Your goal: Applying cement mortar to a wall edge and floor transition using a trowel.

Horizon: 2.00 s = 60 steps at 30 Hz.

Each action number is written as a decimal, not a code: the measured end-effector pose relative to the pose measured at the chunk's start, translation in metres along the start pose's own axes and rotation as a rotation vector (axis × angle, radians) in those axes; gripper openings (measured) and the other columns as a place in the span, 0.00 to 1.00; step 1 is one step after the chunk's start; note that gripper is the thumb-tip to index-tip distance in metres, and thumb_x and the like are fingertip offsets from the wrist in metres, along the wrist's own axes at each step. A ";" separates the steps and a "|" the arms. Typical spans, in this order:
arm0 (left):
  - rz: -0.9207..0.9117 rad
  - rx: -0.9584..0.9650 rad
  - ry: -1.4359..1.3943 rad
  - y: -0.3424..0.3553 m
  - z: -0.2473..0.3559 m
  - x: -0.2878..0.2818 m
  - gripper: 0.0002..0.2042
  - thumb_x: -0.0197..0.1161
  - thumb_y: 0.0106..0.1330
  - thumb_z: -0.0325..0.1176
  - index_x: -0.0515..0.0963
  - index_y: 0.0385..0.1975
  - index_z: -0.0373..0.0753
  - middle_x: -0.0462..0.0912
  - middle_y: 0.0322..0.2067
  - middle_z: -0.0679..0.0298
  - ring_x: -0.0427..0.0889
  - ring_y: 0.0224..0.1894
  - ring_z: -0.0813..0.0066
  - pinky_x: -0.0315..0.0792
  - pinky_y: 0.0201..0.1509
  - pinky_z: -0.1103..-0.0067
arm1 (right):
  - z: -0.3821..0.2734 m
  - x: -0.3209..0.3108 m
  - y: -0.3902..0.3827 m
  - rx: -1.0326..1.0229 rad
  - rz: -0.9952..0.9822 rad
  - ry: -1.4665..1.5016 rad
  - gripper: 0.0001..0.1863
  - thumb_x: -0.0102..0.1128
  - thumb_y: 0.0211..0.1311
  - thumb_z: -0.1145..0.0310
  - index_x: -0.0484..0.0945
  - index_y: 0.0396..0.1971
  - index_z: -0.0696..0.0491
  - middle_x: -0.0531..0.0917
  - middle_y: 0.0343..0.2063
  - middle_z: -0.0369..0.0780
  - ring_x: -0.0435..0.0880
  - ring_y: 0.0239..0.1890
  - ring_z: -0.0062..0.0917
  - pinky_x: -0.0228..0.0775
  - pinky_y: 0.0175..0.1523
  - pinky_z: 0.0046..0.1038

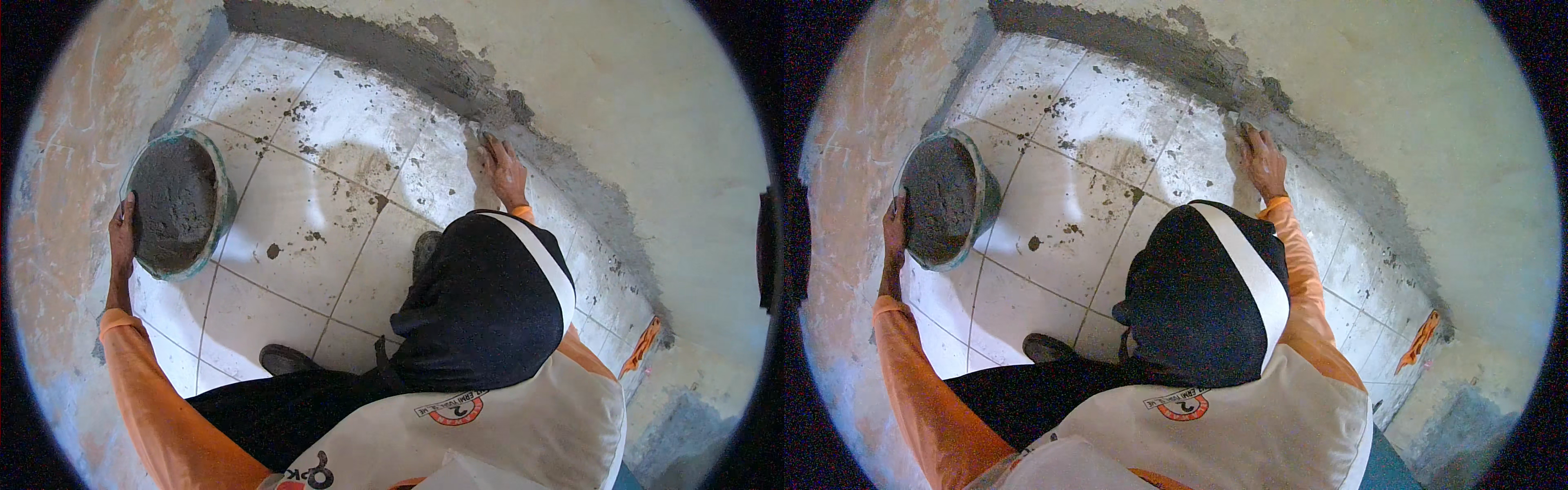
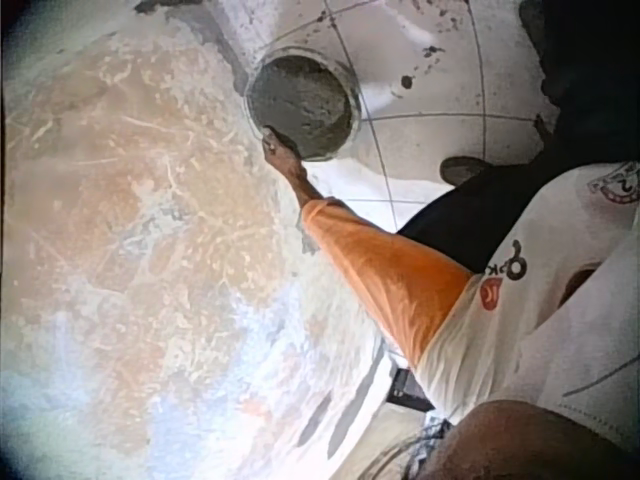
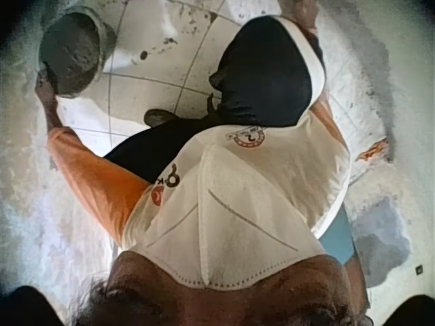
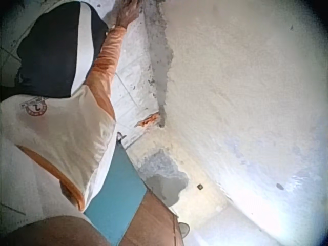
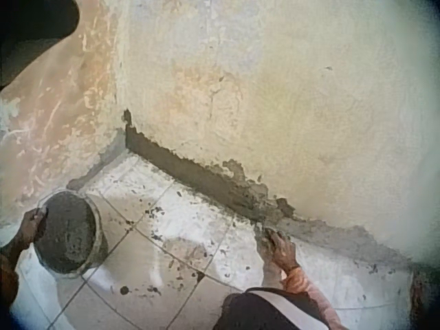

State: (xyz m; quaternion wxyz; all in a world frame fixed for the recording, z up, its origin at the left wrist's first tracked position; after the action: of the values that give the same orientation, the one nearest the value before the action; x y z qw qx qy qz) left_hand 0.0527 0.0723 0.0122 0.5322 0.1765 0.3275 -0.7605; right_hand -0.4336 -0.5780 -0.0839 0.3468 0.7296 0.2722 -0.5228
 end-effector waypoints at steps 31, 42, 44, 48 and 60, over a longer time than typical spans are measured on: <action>-0.003 0.073 -0.011 0.010 -0.029 -0.021 0.41 0.56 0.76 0.64 0.72 0.68 0.26 0.81 0.62 0.50 0.78 0.63 0.62 0.66 0.71 0.71 | -0.016 -0.015 0.021 -0.078 0.165 -0.086 0.19 0.62 0.72 0.57 0.80 0.60 0.43 0.83 0.46 0.45 0.87 0.40 0.46 0.80 0.39 0.45; -0.017 0.109 -0.054 -0.002 -0.008 -0.004 0.37 0.56 0.77 0.61 0.75 0.66 0.28 0.82 0.59 0.50 0.80 0.61 0.60 0.68 0.69 0.70 | 0.006 -0.032 -0.018 -0.199 0.015 -0.023 0.20 0.61 0.71 0.60 0.78 0.61 0.44 0.83 0.44 0.46 0.87 0.42 0.47 0.80 0.42 0.46; -0.029 0.109 -0.019 -0.008 0.004 0.000 0.36 0.56 0.77 0.61 0.76 0.65 0.28 0.83 0.58 0.51 0.80 0.60 0.61 0.68 0.69 0.69 | 0.009 -0.026 -0.011 -0.072 -0.067 -0.093 0.21 0.56 0.73 0.59 0.77 0.63 0.42 0.83 0.45 0.45 0.87 0.44 0.47 0.80 0.44 0.47; -0.035 0.108 -0.050 -0.010 0.001 0.005 0.38 0.56 0.76 0.62 0.76 0.65 0.28 0.83 0.59 0.50 0.81 0.60 0.60 0.68 0.69 0.70 | 0.026 -0.034 0.004 -0.091 -0.062 -0.122 0.21 0.54 0.75 0.55 0.77 0.63 0.42 0.84 0.46 0.45 0.87 0.45 0.47 0.81 0.44 0.47; -0.023 0.041 -0.018 -0.003 0.003 0.001 0.43 0.57 0.73 0.67 0.72 0.69 0.28 0.81 0.61 0.47 0.80 0.62 0.57 0.69 0.69 0.68 | 0.020 -0.008 -0.019 -0.088 -0.029 -0.057 0.21 0.63 0.71 0.56 0.79 0.60 0.43 0.83 0.49 0.46 0.86 0.46 0.47 0.80 0.44 0.45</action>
State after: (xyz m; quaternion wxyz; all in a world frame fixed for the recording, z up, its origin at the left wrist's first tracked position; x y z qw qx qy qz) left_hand 0.0499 0.0700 0.0145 0.5226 0.1766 0.3091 -0.7747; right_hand -0.4616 -0.5829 -0.0852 0.3786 0.6944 0.2954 -0.5359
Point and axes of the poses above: each hand's wrist, its own y-axis towards the middle knuckle, its own x-axis out of the palm, z = x × y, the point moved 1 cm from there along y, towards the middle knuckle
